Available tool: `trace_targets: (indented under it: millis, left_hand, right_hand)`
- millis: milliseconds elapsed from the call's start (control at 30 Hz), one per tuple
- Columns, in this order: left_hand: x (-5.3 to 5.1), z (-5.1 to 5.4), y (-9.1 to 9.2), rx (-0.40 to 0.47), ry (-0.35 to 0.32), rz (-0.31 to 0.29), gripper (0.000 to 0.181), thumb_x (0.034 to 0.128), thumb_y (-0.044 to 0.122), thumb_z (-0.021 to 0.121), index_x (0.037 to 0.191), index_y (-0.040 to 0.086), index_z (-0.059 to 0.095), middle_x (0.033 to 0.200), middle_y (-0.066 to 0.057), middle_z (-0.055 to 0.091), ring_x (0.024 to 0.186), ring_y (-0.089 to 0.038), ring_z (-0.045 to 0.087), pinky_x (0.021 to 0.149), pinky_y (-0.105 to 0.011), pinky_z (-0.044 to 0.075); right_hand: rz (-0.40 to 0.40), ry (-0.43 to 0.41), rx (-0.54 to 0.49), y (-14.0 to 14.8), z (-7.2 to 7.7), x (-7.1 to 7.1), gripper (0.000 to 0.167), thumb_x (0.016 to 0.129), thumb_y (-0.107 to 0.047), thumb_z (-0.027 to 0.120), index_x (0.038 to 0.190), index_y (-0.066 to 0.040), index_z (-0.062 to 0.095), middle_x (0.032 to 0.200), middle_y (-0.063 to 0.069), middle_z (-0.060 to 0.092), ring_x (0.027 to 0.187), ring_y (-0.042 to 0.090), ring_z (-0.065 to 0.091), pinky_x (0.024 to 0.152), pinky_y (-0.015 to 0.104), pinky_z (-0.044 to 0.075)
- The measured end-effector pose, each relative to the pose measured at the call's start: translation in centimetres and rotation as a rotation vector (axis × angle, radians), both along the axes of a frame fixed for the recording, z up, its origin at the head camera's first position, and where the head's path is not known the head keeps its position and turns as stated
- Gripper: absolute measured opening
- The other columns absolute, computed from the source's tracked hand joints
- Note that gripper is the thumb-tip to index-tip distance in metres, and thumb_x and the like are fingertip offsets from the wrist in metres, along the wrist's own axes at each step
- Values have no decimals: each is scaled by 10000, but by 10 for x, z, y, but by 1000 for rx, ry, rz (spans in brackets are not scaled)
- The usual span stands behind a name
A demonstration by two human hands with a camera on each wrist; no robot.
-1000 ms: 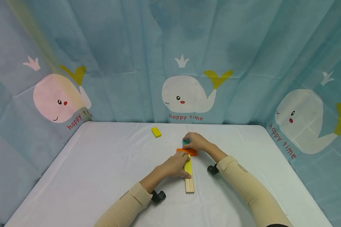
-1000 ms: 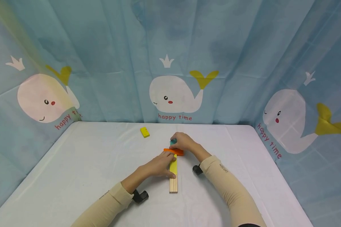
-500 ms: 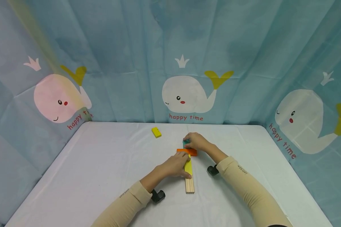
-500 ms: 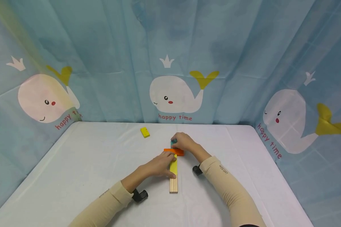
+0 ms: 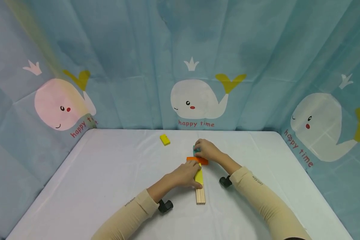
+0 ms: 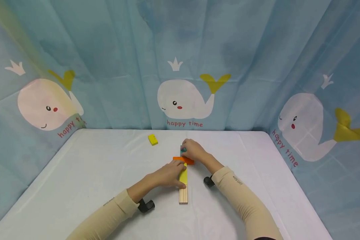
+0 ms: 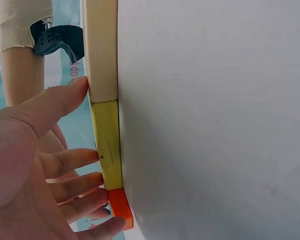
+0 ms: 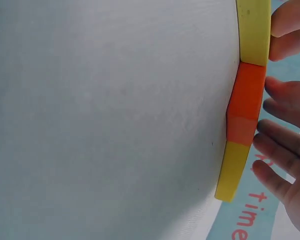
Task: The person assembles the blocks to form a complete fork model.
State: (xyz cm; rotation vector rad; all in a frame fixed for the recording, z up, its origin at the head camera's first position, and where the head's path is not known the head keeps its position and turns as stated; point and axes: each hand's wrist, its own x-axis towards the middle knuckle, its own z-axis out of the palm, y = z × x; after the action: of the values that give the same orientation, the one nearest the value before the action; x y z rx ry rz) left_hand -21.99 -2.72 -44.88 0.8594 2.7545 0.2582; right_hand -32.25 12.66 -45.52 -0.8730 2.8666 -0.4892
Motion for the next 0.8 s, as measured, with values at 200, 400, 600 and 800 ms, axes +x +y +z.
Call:
trace_targets:
  millis: [200, 400, 600, 800]
  left_hand:
    - [0, 1, -1, 21, 2, 3, 666, 829, 506, 725, 1328, 105, 545, 1380, -57, 504, 1199, -194, 471, 957, -379, 477]
    - [0, 1, -1, 20, 29, -1, 673, 828, 513, 721, 1336, 104, 556, 1415, -69, 493, 1258, -216, 472, 1015, -401, 464]
    - [-7, 0, -10, 79, 9, 10, 610, 851, 482, 710, 1316, 108, 582, 1394, -65, 517, 1261, -210, 477, 1035, -408, 456]
    - [-22, 1, -30, 150, -26, 115, 582, 867, 416, 716, 1336, 101, 577, 1430, -89, 510, 1301, -259, 491, 1084, -443, 435]
  right_hand:
    - [26, 10, 10, 2, 3, 5, 237, 890, -190, 711, 1073, -43, 741, 1164, 113, 658, 1096, 275, 614, 999, 423, 496]
    - [35, -3, 12, 12, 6, 13, 226, 897, -159, 695, 1082, -35, 734, 1136, 105, 669, 1080, 273, 632, 980, 425, 507]
    - [80, 8, -10, 23, 7, 26, 195, 904, -150, 684, 1061, -49, 740, 1104, 80, 686, 1049, 249, 643, 950, 402, 523]
    - [87, -8, -46, 29, 9, 45, 217, 879, -162, 716, 1062, -47, 740, 1088, 76, 697, 993, 221, 636, 917, 395, 533]
